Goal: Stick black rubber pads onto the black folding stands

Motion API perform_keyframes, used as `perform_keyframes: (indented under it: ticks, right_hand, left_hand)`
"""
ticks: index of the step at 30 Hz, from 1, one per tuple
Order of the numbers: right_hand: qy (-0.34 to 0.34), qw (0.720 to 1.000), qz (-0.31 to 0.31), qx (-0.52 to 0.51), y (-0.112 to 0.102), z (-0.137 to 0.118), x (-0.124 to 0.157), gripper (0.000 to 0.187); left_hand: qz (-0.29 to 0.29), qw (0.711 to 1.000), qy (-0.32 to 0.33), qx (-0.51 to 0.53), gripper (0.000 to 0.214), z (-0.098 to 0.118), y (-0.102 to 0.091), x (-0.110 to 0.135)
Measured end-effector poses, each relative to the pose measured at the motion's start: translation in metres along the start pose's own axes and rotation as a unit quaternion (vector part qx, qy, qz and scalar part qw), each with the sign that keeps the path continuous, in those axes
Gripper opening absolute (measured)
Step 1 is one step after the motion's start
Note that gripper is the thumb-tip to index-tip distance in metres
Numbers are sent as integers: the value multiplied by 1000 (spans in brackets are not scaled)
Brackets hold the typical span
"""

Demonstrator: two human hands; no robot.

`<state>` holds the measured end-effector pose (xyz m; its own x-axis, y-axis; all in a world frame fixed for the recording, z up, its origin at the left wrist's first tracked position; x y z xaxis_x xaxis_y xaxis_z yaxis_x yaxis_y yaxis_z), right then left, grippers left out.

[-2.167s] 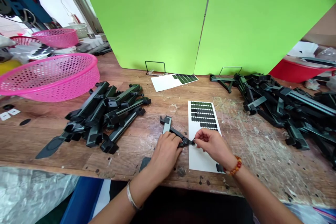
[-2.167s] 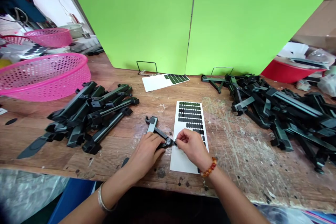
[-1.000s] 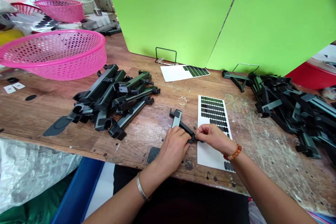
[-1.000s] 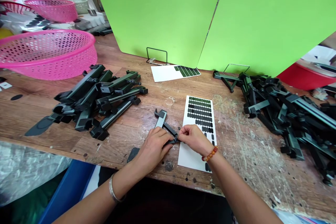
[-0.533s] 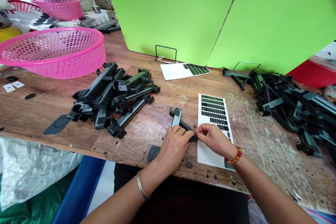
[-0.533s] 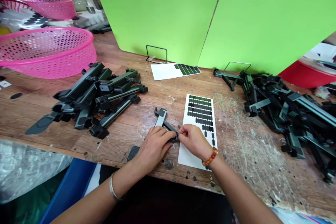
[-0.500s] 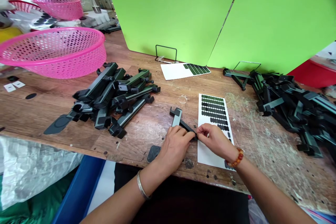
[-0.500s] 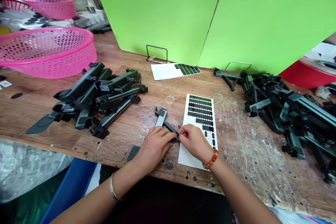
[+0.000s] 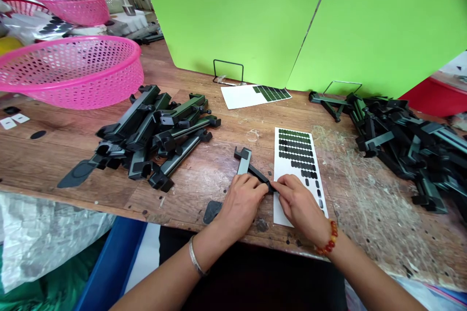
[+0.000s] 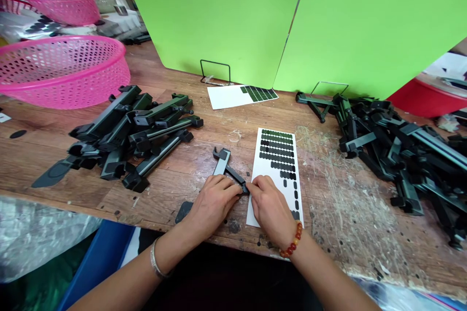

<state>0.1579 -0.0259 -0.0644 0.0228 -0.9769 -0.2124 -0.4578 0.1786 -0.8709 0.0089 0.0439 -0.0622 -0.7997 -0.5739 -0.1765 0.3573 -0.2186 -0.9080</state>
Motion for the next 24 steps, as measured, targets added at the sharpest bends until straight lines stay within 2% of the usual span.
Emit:
perform_keyframes:
  ticks: [7, 12, 15, 20, 24]
  right_hand:
    - [-19, 996, -34, 81, -2, -5, -1, 27]
    - [-110, 964, -84, 226, -1, -17, 4, 32]
    - [-131, 956, -83, 251, 1, -20, 12, 36]
    - [-82, 964, -57, 248, 8, -19, 19, 49]
    - [-27, 972, -39, 232, 12, -20, 11, 45]
  left_hand:
    - [-6, 1000, -6, 7, 9, -1, 1, 0]
    - [-9, 1000, 0, -2, 10, 0, -1, -2]
    - [-11, 1000, -5, 4, 15, 0, -2, -3]
    - [-8, 1000, -1, 9, 14, -1, -1, -4]
    - [3, 1000, 2, 12, 13, -3, 0, -3]
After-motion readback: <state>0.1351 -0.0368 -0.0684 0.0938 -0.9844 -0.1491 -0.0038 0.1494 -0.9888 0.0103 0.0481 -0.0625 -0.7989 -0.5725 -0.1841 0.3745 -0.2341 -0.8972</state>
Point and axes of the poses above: each hand's wrist, its own x-axis away from the middle knuckle, its own y-axis out of the palm, z = x × y, the point moved 2 cm from there along -x, towards the middle knuckle, and after that the axes turned 2 degrees about z, right-handed, at the moved point
